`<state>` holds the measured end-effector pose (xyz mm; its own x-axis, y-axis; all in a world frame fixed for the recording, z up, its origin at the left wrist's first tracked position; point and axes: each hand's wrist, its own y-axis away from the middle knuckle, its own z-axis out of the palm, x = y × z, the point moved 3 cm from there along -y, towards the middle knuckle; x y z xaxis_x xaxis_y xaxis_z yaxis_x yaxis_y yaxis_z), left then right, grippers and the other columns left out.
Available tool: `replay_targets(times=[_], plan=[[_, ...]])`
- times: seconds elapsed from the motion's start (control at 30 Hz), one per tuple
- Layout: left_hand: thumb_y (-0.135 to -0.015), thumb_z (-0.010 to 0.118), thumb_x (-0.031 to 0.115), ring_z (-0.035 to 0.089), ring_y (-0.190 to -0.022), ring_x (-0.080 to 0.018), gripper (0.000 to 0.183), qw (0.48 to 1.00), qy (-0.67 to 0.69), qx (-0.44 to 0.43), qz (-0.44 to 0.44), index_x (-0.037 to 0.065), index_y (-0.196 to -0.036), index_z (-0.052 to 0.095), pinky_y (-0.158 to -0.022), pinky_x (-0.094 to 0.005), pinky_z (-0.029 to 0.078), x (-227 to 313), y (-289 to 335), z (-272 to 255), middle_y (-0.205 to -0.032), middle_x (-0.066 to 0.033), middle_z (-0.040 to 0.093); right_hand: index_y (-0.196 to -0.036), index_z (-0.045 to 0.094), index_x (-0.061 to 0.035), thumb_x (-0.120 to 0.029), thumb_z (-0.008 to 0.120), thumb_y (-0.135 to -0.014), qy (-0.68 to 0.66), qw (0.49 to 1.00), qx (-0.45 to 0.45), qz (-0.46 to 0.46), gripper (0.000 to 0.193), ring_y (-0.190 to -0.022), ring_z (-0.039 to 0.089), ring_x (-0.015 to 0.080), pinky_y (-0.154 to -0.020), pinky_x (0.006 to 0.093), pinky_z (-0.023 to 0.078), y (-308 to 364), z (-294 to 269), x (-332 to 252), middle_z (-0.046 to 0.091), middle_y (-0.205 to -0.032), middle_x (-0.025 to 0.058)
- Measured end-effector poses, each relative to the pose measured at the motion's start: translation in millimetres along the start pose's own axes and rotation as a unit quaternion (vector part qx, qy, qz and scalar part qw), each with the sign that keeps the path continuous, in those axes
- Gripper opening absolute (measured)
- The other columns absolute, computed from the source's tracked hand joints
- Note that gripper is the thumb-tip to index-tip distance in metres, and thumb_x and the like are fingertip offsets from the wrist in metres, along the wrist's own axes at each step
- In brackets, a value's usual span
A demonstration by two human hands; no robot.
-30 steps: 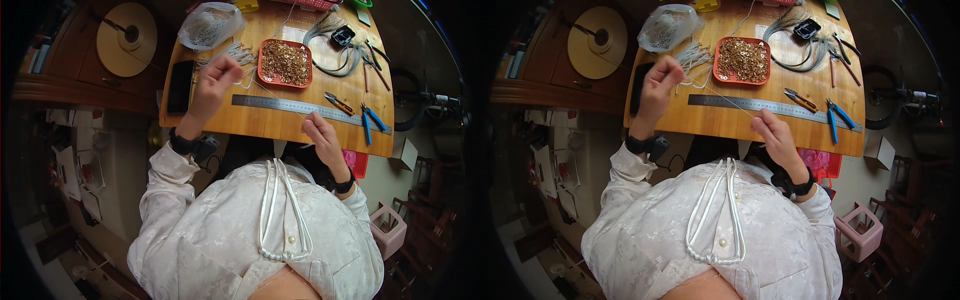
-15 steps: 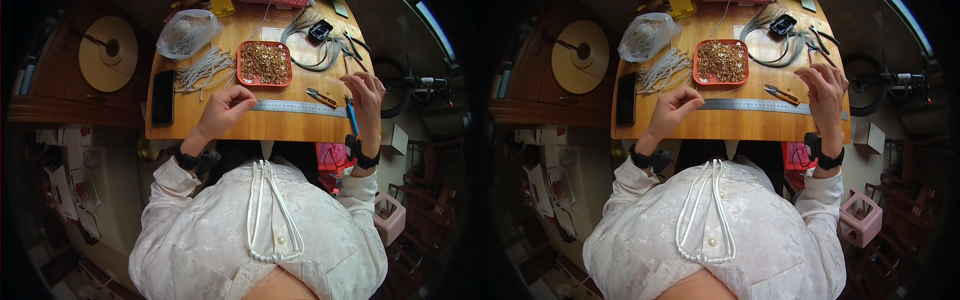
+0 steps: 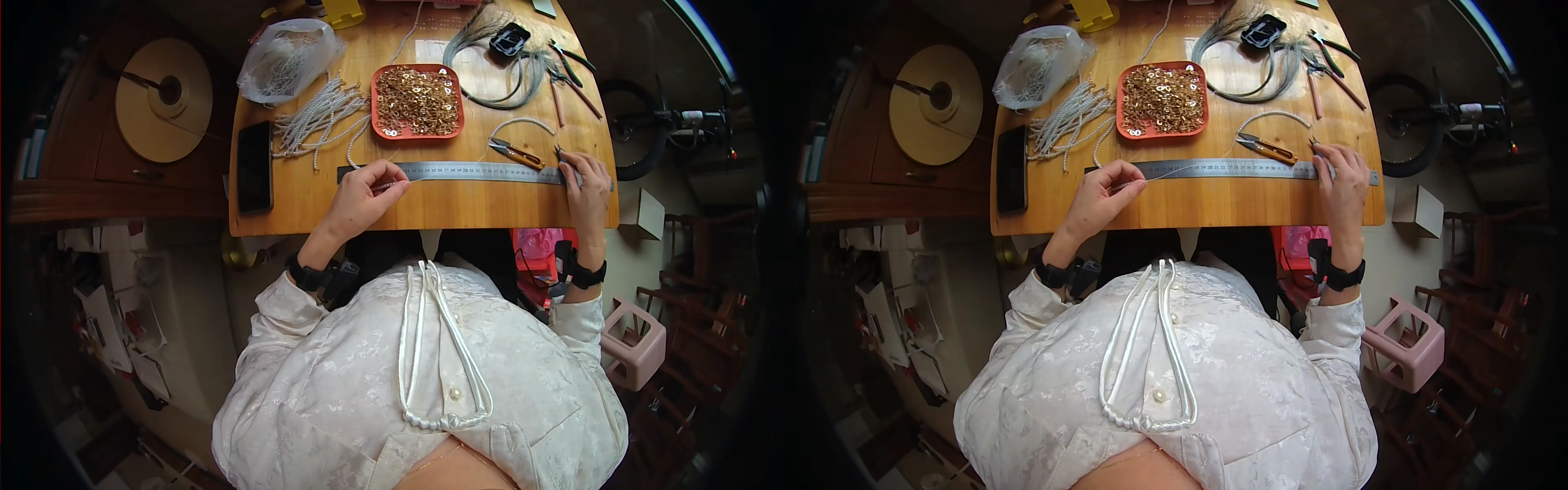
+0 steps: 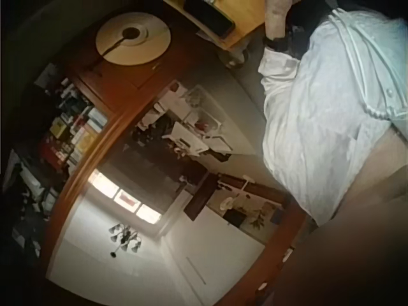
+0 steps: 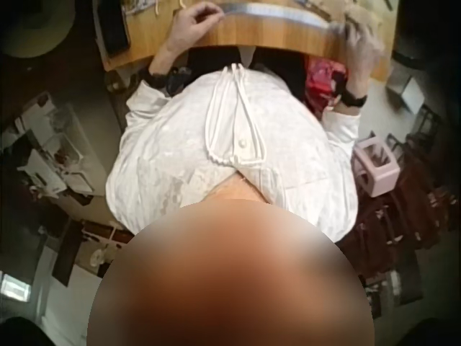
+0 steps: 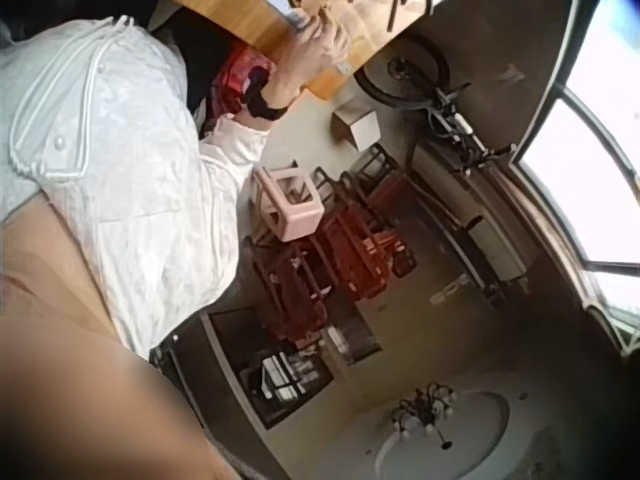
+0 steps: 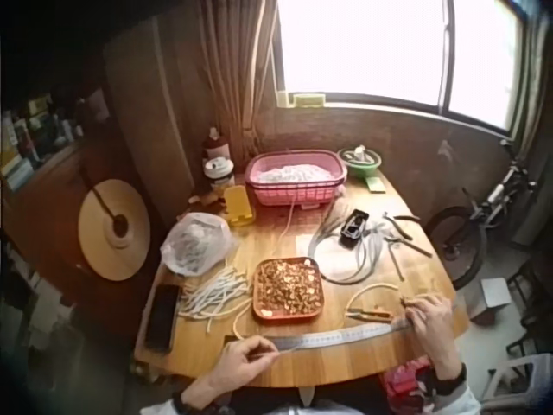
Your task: Measuring and cutting lengths of decorative shoe trim using a ruler and scissors.
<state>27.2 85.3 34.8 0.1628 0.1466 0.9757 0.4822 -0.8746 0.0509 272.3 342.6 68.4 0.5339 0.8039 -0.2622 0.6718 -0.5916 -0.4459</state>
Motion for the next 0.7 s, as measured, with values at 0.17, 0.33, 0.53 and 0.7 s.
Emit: replay_targets(times=[0.17, 0.33, 0.53, 0.7], plan=[[-0.087, 0.066, 0.014, 0.049, -0.066, -0.0022, 0.015, 1.0, -0.015, -0.001, -0.01, 0.0, -0.089, 0.063, -0.06, -0.0191, 0.043, 2, -2, 3, -0.073, 0.0026, 0.059, -0.096, 0.069, -0.0081, -0.014, 0.065, -0.082, -0.032, 0.998, -0.026, -0.039, 0.016, -0.096, 0.057, 0.0247, -0.084, 0.0342, 0.041, 0, 8, -9, 0.065, -0.097, 0.0062], [-0.086, 0.067, 0.013, 0.048, -0.065, -0.0013, 0.014, 1.0, 0.016, 0.02, -0.005, 0.0, -0.088, 0.062, -0.059, -0.0181, 0.041, 3, -1, 6, -0.073, 0.0041, 0.058, -0.097, 0.069, -0.008, -0.014, 0.064, -0.083, -0.04, 0.997, -0.032, -0.065, 0.016, -0.095, 0.057, 0.0249, -0.084, 0.034, 0.041, -6, 24, -29, 0.065, -0.097, 0.0062], [-0.086, 0.067, 0.01, 0.047, -0.064, -0.0001, 0.01, 0.997, 0.062, 0.037, -0.017, 0.001, -0.088, 0.062, -0.056, -0.0167, 0.039, 3, 0, 3, -0.072, 0.0058, 0.057, -0.103, 0.067, -0.0079, -0.02, 0.066, -0.083, 0.015, 1.0, -0.006, -0.011, 0.024, -0.098, 0.057, 0.0262, -0.085, 0.0347, 0.041, -8, 20, -2, 0.065, -0.103, 0.0064], [-0.086, 0.067, 0.011, 0.047, -0.064, -0.0002, 0.01, 0.997, 0.06, 0.032, -0.02, 0.002, -0.088, 0.062, -0.057, -0.0164, 0.039, 2, 0, 4, -0.072, 0.0061, 0.057, -0.113, 0.062, -0.0072, -0.026, 0.068, -0.081, 0.061, 0.996, -0.048, 0.052, 0.037, -0.106, 0.054, 0.0266, -0.091, 0.0365, 0.038, 5, 16, 34, 0.061, -0.112, 0.0077]])
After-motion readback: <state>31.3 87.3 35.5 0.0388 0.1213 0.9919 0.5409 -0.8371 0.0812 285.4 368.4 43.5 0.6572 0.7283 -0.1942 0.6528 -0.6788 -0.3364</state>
